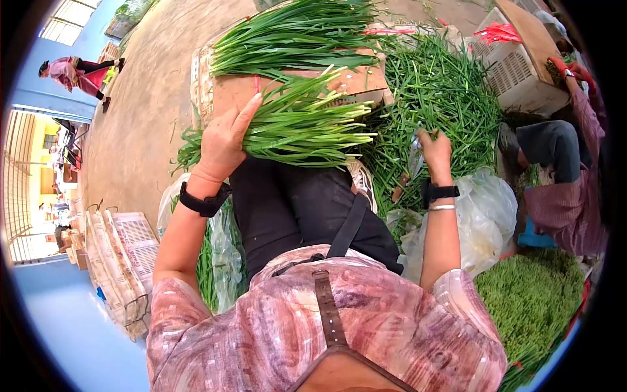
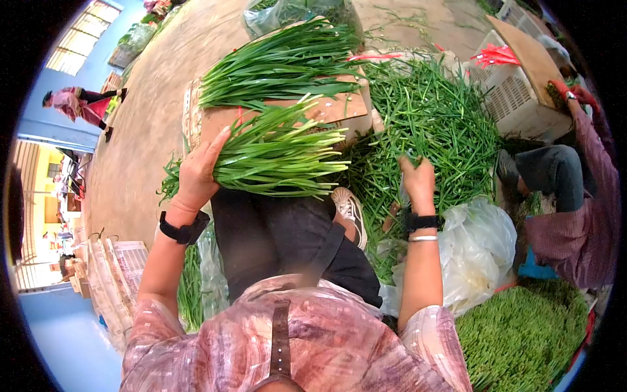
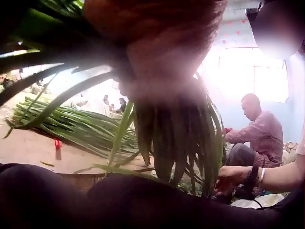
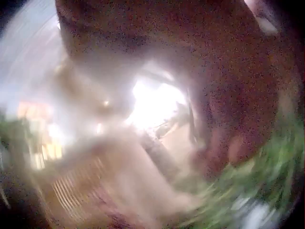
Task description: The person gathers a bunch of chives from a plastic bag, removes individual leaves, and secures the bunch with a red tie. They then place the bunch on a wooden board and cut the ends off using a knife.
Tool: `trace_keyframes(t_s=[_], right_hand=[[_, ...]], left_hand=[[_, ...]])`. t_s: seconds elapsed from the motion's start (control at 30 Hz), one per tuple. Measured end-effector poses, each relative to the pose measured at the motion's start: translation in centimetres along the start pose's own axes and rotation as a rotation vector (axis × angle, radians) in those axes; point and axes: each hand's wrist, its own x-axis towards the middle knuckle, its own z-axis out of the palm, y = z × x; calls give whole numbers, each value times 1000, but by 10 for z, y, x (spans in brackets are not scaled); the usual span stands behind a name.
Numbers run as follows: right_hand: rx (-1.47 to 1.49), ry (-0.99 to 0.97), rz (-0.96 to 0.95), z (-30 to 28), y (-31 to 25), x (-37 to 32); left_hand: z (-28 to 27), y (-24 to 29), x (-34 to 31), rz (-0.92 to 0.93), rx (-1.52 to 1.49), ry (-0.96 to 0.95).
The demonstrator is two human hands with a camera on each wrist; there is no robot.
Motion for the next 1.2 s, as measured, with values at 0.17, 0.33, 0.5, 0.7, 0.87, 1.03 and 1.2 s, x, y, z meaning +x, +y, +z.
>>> trace_keyframes(t_s=[0.17,0.33,0.5,0.7,0.87,1.03,1.2], right_hand=[[-29,-208,-575,-38,-107,-42],[162,-503,-887,9,-187,-88],[294,-381,-957,38,-193,-95],[640,-746,-413,13,-178,-73],[247,-551,-956,21,-188,-86],[198,-374,-1046,34,-190,-88],[463,-400,-829,24,-184,-76]], left_hand=[[5,6,5,42,-75,83],[3,8,14,75,-109,79],[1,12,15,63,-120,64],[-2,15,16,11,-155,-25],[-2,16,19,8,-187,-63],[-8,15,18,-14,-153,-122],[-16,17,16,-117,-155,-246]])
